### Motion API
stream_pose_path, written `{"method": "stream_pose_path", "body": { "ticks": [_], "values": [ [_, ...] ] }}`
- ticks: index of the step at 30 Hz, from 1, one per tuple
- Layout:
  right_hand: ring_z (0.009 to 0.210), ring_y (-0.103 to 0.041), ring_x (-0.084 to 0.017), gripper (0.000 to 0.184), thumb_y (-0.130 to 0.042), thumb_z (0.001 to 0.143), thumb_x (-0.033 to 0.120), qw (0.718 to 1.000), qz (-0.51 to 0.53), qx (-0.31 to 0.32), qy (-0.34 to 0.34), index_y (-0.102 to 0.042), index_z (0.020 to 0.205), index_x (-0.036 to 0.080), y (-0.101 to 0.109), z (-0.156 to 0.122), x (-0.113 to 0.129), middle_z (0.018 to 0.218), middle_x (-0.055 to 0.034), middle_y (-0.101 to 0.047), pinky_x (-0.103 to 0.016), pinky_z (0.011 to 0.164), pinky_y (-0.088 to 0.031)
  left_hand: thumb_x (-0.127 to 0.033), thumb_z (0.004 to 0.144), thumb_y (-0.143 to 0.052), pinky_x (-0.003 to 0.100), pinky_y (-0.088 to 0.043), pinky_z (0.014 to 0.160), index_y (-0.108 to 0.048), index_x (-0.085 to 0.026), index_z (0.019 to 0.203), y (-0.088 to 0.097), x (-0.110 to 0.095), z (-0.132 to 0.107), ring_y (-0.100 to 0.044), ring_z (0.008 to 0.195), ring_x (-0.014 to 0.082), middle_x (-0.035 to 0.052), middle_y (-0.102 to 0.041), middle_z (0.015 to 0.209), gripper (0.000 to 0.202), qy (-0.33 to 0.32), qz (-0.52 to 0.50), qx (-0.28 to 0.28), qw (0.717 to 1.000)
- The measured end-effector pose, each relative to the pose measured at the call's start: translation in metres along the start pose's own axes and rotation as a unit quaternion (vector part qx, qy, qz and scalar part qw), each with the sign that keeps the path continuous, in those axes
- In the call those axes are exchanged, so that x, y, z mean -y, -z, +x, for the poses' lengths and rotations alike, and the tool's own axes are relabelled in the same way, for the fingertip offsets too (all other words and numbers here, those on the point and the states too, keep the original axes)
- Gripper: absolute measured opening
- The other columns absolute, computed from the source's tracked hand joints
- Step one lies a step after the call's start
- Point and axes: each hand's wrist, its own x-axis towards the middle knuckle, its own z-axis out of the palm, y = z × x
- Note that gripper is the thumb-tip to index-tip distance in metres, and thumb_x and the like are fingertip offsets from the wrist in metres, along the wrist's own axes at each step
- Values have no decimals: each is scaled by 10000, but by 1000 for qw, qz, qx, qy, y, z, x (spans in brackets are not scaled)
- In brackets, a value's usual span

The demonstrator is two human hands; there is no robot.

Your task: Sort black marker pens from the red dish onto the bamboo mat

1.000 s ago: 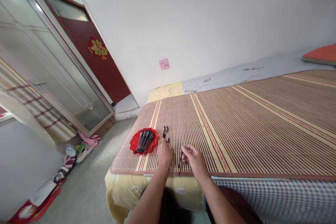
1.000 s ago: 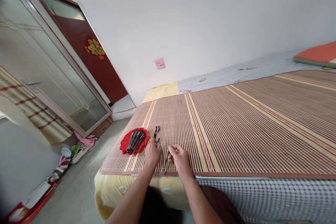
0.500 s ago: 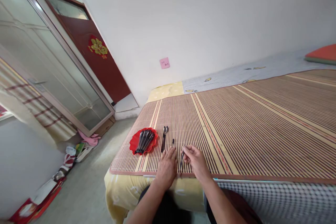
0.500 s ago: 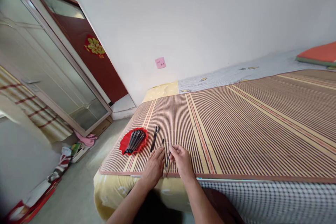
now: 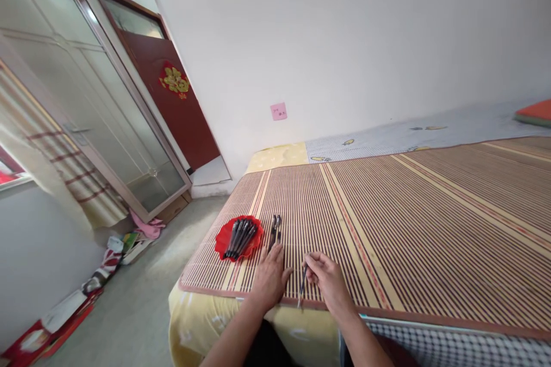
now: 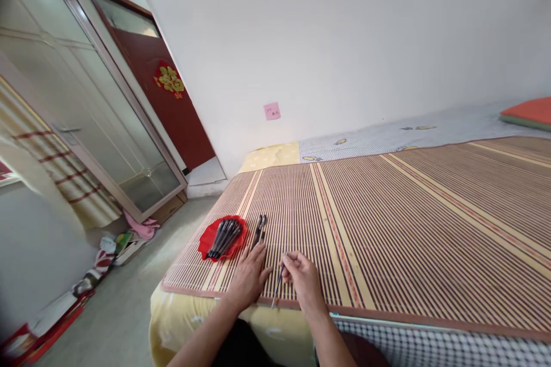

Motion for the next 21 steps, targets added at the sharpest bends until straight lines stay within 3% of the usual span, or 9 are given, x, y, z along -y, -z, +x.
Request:
{"method": "stream_pose_path", "body": {
  "ticks": [8,21],
  "values": [
    [514,-549,-109,479,-869,626,590,1000,-8,-5,-3,-701,759,162,3,3,-7,719,-39,-684,-220,432,-435,-376,989,-556,539,-348,1206,-507,-148,1426,-2,8,6,-470,1423,289,146,-563,1483,495,10,-5,-7,1000],
    [507,-547,-107,431,-849,679,565,1000,-19,6,-6,-700,772,172,9,4,-14,722,-35,-678,-231,440,-444,-363,976,-581,522,-362,1199,-512,-158,1426,-1,5,13,-455,1433,295,144,-552,1493,500,29,-16,-7,999]
  ]
}}
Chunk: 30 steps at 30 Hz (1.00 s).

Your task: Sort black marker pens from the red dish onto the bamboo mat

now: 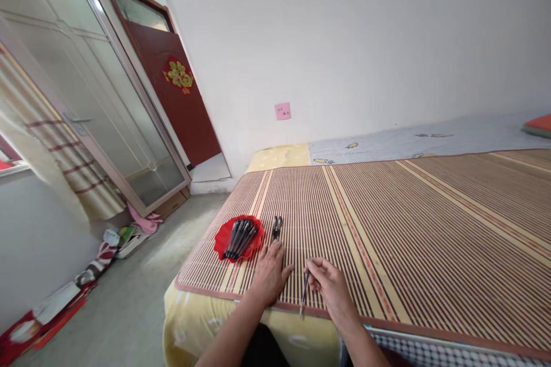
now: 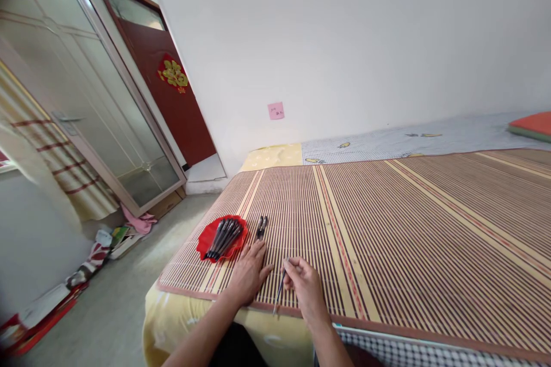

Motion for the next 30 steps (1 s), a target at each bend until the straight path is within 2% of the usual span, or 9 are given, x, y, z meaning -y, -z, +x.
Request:
{"method": "stream_pose_path", "body": {
  "ticks": [7,14,23,30],
  "values": [
    [508,-539,-108,457,-870,637,578,1000,0,0,-15,-701,748,168,-2,-3,7,673,-25,-664,-231,447,-445,-349,976,-586,523,-343,1213,-514,-141,1424,4,-4,2,-414,1460,308,148,-530,1514,500,1,-8,5,1000],
    [506,-541,-114,451,-862,640,583,1000,-6,-1,-13,-702,741,174,-3,-5,10,663,-26,-668,-238,451,-445,-346,970,-594,545,-352,1205,-529,-173,1412,2,-2,-1,-375,1481,320,122,-532,1518,478,-3,-21,-2,1000],
    [503,-549,-119,448,-855,653,578,1000,-15,-4,-16,-705,770,172,0,-3,7,672,-27,-675,-246,458,-454,-310,964,-592,556,-368,1193,-517,-187,1415,3,-7,-15,-398,1467,318,128,-542,1502,474,-3,-46,-45,998],
    [511,-567,-131,461,-848,637,598,999,-31,-9,-14,-705,760,178,-1,-5,11,654,-24,-673,-249,464,-456,-165,968,-509,536,-380,1191,-617,-196,1239,21,-6,-5,-426,1441,294,112,-613,1382,294,1,-90,-86,992]
  ]
}}
